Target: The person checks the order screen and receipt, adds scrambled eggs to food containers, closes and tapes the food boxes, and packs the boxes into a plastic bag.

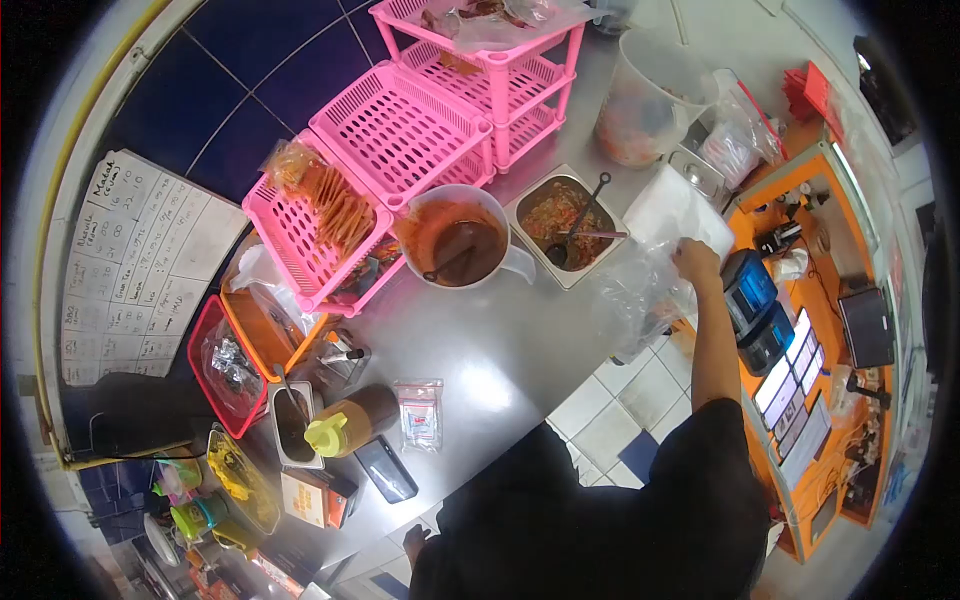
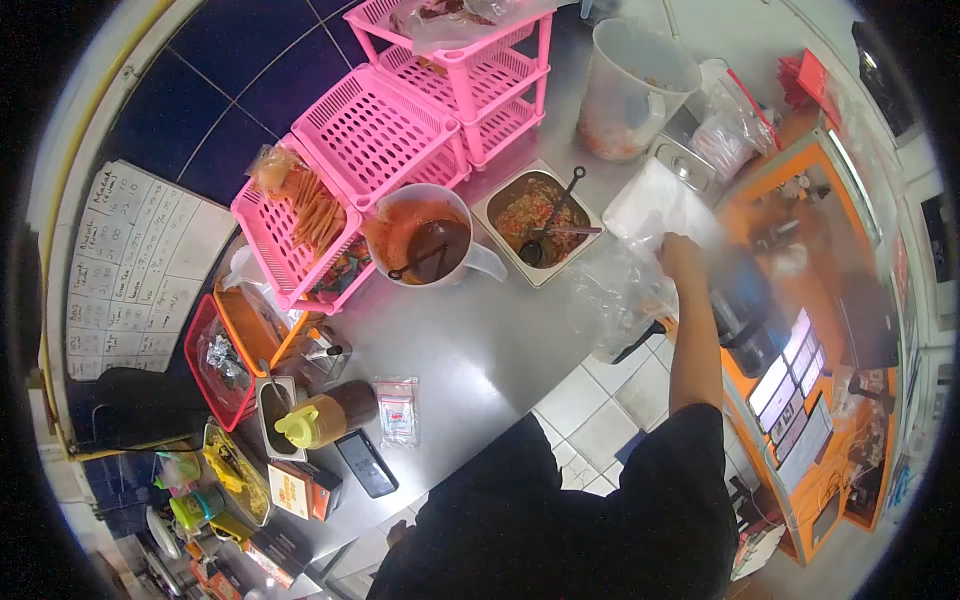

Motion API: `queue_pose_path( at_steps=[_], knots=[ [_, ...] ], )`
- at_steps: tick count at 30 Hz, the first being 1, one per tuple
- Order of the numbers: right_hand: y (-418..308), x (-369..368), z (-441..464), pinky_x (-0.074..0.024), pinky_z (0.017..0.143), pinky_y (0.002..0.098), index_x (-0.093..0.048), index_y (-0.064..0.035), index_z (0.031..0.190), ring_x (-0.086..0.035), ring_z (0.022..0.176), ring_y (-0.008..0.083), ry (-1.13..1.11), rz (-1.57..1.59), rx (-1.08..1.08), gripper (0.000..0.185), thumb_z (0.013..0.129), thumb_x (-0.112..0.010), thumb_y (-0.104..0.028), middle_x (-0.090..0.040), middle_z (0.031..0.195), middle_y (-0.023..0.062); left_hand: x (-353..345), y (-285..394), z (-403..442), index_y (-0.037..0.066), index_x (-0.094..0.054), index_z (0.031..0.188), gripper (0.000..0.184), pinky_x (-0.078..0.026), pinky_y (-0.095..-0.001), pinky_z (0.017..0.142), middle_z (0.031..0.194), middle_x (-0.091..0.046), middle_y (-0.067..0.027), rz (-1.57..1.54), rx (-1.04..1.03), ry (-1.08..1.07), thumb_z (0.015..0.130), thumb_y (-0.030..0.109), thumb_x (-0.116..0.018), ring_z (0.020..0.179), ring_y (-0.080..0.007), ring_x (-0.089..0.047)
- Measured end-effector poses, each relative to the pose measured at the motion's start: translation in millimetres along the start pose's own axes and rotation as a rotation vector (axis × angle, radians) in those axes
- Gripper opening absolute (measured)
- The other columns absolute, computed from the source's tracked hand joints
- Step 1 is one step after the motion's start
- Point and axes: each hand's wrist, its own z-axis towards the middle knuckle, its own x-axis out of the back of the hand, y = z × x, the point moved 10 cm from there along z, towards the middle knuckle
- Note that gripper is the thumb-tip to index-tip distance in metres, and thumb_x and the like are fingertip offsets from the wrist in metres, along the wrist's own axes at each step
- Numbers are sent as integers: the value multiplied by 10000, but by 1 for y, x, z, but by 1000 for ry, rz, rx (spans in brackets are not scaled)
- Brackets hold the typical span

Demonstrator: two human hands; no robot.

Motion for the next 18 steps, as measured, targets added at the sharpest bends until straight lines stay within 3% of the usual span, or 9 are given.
queue_pose_path(
  at_steps=[3,9,13,16,18],
  knots=[
    [-4,6,3,-548,786,459,-714,-101,906,-704,901,337,5,-30,73,216,803,-718,-291,-731,923,149,-31,-11,0,30,-523,757,389,-503,-502,652,771,-637,-186,71,135,-159,756,298,-805,819,-409,-650],
    [13,-14,31,-537,760,445,-713,-72,875,-696,887,360,43,129,281,210,793,-734,-264,-720,914,175,-65,-24,-27,31,-559,801,314,-523,-500,694,850,-669,-193,142,279,-313,751,240,-790,875,-406,-662],
    [23,-1,24,-524,750,448,-610,-31,1018,-684,880,385,216,154,181,246,848,-699,-186,-701,902,210,-79,-26,-39,32,-573,823,296,-534,-492,714,878,-678,-194,145,337,-360,745,219,-788,897,-397,-671],
    [14,48,-10,-508,726,377,-539,-47,1101,-684,782,317,400,374,157,250,908,-668,-139,-697,836,159,-89,-28,-50,32,-583,840,284,-542,-486,729,900,-684,-194,153,371,-393,740,203,-787,913,-391,-677],
    [29,44,-1,-483,706,327,-529,-60,1104,-641,743,227,421,813,211,215,936,-650,-116,-675,806,98,-95,-30,-53,32,-590,851,278,-547,-482,738,914,-688,-194,166,379,-417,736,193,-787,925,-386,-681]
  ],
)
